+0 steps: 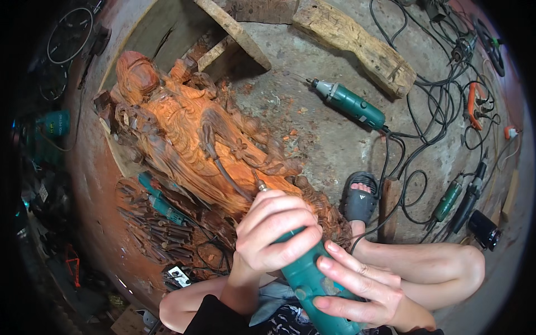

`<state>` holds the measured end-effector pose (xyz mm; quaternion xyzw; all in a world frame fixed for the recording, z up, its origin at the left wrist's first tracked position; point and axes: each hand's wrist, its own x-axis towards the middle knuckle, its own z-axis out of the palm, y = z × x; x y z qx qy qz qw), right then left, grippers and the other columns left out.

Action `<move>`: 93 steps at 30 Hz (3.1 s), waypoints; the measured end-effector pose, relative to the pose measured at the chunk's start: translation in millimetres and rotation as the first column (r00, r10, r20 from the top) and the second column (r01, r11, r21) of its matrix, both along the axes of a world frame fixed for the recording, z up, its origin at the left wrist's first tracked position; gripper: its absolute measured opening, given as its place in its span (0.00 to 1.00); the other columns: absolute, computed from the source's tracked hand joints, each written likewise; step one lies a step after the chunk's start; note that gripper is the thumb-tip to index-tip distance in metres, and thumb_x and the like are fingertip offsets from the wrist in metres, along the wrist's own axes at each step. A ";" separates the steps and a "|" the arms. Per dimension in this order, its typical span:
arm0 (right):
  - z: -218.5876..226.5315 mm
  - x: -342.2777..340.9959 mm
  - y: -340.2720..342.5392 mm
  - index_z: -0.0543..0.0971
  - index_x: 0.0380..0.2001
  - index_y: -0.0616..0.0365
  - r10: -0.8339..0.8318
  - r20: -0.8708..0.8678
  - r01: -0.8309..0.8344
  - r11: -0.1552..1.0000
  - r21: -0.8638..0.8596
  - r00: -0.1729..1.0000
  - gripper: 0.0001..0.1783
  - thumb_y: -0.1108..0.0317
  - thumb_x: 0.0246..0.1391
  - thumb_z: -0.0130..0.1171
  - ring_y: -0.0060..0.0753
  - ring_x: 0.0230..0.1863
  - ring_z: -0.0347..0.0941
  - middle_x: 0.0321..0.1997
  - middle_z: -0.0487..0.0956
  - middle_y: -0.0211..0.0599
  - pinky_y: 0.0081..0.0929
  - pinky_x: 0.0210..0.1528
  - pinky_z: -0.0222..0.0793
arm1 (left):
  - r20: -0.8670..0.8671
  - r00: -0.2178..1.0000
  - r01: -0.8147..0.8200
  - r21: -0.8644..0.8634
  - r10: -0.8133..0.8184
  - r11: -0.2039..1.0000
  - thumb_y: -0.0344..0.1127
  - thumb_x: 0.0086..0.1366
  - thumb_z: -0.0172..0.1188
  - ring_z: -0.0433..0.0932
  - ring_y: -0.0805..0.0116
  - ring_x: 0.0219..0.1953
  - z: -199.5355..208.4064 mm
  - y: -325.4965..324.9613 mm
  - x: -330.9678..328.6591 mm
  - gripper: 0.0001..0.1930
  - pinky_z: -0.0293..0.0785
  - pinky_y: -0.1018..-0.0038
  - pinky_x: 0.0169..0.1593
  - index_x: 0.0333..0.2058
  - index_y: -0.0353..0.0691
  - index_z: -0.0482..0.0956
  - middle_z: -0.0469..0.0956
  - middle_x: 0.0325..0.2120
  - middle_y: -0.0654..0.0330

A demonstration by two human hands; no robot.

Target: The person uses a green rotary carving tool to shape and detail a large piece of reddish-brown wood. They hold the tool with both hands and move it along the surface to remove material and refine the contours of the wood sculpture.

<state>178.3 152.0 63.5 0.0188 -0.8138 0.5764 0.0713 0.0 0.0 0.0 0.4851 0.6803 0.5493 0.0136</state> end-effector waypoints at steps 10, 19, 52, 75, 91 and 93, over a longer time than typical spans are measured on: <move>-15.2 -6.6 -10.9 0.90 0.46 0.40 -0.031 -0.111 0.036 0.998 0.045 0.993 0.22 0.66 0.45 0.84 0.67 0.62 0.81 0.65 0.81 0.56 0.45 0.60 0.86 | -0.040 0.997 0.057 -0.107 -0.062 0.993 0.32 0.55 0.72 0.85 0.60 0.40 -2.1 -8.5 0.0 0.10 0.80 0.64 0.42 0.37 0.43 0.86 0.83 0.37 0.62; -17.6 -20.6 -6.6 0.90 0.44 0.42 -0.028 -0.147 0.035 0.998 0.046 0.989 0.21 0.67 0.44 0.83 0.65 0.59 0.84 0.62 0.83 0.56 0.43 0.58 0.87 | -0.039 0.999 -0.005 -0.105 0.001 0.994 0.29 0.49 0.75 0.86 0.60 0.39 -5.1 -7.7 -2.6 0.14 0.80 0.65 0.41 0.37 0.43 0.87 0.84 0.35 0.64; -11.2 -6.6 3.5 0.91 0.45 0.38 0.045 -0.034 -0.045 0.999 0.018 0.998 0.21 0.71 0.46 0.79 0.73 0.69 0.74 0.69 0.77 0.58 0.55 0.65 0.80 | 0.058 0.994 0.106 -0.168 -0.097 0.980 0.31 0.47 0.70 0.83 0.57 0.44 -3.6 -7.3 1.1 0.17 0.80 0.60 0.46 0.39 0.40 0.85 0.82 0.40 0.58; -14.3 1.5 10.6 0.91 0.45 0.35 0.056 -0.031 -0.055 0.998 0.030 0.998 0.19 0.68 0.47 0.78 0.73 0.67 0.76 0.67 0.78 0.60 0.49 0.61 0.83 | 0.065 0.990 0.134 -0.197 -0.123 0.971 0.33 0.49 0.70 0.84 0.57 0.40 -3.4 -0.7 3.8 0.16 0.80 0.60 0.43 0.39 0.41 0.86 0.83 0.37 0.60; -53.4 69.2 -22.1 0.82 0.55 0.41 -0.297 0.167 0.329 0.666 -0.669 0.940 0.37 0.58 0.39 0.89 0.81 0.72 0.68 0.72 0.71 0.73 0.57 0.68 0.74 | -0.124 0.987 0.069 -0.248 -0.103 0.966 0.30 0.48 0.74 0.84 0.60 0.40 -5.5 25.3 47.6 0.17 0.80 0.64 0.41 0.40 0.46 0.86 0.84 0.37 0.62; -52.6 57.7 -11.4 0.83 0.54 0.41 -0.254 0.203 0.324 0.700 -0.636 0.946 0.35 0.60 0.40 0.88 0.80 0.73 0.68 0.72 0.71 0.73 0.57 0.68 0.74 | -0.195 0.978 0.025 -0.250 -0.075 0.968 0.33 0.48 0.68 0.83 0.59 0.41 -12.6 23.6 43.6 0.16 0.80 0.61 0.43 0.40 0.44 0.85 0.83 0.39 0.60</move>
